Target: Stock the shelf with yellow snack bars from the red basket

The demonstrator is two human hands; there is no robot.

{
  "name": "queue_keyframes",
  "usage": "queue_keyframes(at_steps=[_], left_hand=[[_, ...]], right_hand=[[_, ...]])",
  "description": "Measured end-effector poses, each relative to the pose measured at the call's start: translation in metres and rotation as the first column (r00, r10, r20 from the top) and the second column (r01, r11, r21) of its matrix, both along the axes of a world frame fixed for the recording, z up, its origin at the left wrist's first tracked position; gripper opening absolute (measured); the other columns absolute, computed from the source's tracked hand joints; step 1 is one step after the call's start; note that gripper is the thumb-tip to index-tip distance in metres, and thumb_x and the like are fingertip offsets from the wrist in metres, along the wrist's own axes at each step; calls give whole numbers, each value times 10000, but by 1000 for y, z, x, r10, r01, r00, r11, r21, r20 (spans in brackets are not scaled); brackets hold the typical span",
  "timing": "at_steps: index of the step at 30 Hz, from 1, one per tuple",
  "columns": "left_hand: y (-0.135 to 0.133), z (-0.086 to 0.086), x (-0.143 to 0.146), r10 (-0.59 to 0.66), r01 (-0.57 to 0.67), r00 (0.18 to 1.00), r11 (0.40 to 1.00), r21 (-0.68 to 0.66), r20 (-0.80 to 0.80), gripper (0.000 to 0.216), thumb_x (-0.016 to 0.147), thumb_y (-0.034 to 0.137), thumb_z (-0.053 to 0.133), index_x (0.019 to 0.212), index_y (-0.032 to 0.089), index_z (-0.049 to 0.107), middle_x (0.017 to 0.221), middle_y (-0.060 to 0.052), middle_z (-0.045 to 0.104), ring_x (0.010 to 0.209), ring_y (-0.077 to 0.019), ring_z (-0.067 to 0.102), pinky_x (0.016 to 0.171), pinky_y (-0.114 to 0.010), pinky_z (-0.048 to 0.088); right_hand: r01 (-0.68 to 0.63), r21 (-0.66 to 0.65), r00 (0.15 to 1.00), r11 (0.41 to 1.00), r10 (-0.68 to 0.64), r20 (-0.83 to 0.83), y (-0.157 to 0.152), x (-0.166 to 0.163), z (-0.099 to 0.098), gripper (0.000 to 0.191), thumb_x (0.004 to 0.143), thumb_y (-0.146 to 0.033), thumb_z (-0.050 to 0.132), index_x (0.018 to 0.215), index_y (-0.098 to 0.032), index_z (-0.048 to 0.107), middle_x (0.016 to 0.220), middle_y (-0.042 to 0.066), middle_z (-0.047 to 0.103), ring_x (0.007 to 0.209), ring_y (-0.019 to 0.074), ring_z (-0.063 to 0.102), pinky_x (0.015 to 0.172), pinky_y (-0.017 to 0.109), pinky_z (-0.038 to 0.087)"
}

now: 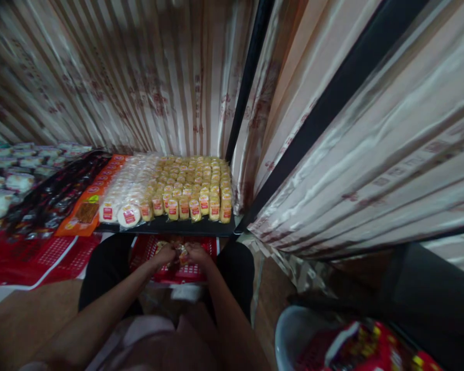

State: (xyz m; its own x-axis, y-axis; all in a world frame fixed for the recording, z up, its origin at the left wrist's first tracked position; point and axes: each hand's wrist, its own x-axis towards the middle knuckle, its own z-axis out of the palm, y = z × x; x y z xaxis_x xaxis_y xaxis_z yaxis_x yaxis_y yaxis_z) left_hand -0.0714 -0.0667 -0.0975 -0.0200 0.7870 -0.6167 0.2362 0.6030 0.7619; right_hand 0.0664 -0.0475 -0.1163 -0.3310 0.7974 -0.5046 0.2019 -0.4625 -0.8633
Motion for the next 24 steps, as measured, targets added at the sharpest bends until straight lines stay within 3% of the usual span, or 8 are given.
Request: queue_keyframes(at_steps=[4,8,14,19,24], left_hand=[[3,15,1,-4,2,999,999,45,33,53,739,167,525,720,134,563,489,56,469,433,-65,422,468,-189,340],[4,32,3,-54,48,997,993,103,58,164,723,275,566,641,137,537,462,61,455,419,-60,392,456,-192,313],[3,59,6,-179,160,980,969,188,88,194,616,273,651,689,127,548,500,78,459,488,-61,393,497,-191,309],[4,68,10,-301,297,953,886,355,-47,221,606,237,644,780,122,574,604,69,473,568,-75,406,550,-200,337],[13,75,20,-202,333,932,805,491,-302,187,661,220,599,827,134,610,745,14,540,687,-117,486,644,-227,395]], right_hand=[[-11,-18,994,1000,9,-113,-2,6,14,278,661,-349,711,838,-162,607,747,13,649,616,115,613,620,266,486],[14,23,985,1000,-10,-173,-6,11,26,346,526,-314,767,795,-175,600,727,-4,641,625,137,609,621,284,479],[67,111,975,992,-41,-220,-15,23,45,291,582,-326,705,814,-188,597,707,-18,634,637,135,599,630,280,475],[88,210,970,974,-35,-241,-17,35,59,240,627,-303,657,831,-184,613,709,-2,651,629,133,595,608,258,469],[123,388,982,913,-56,-178,-9,42,71,244,707,-312,571,917,-193,609,809,20,667,679,146,616,630,273,491]])
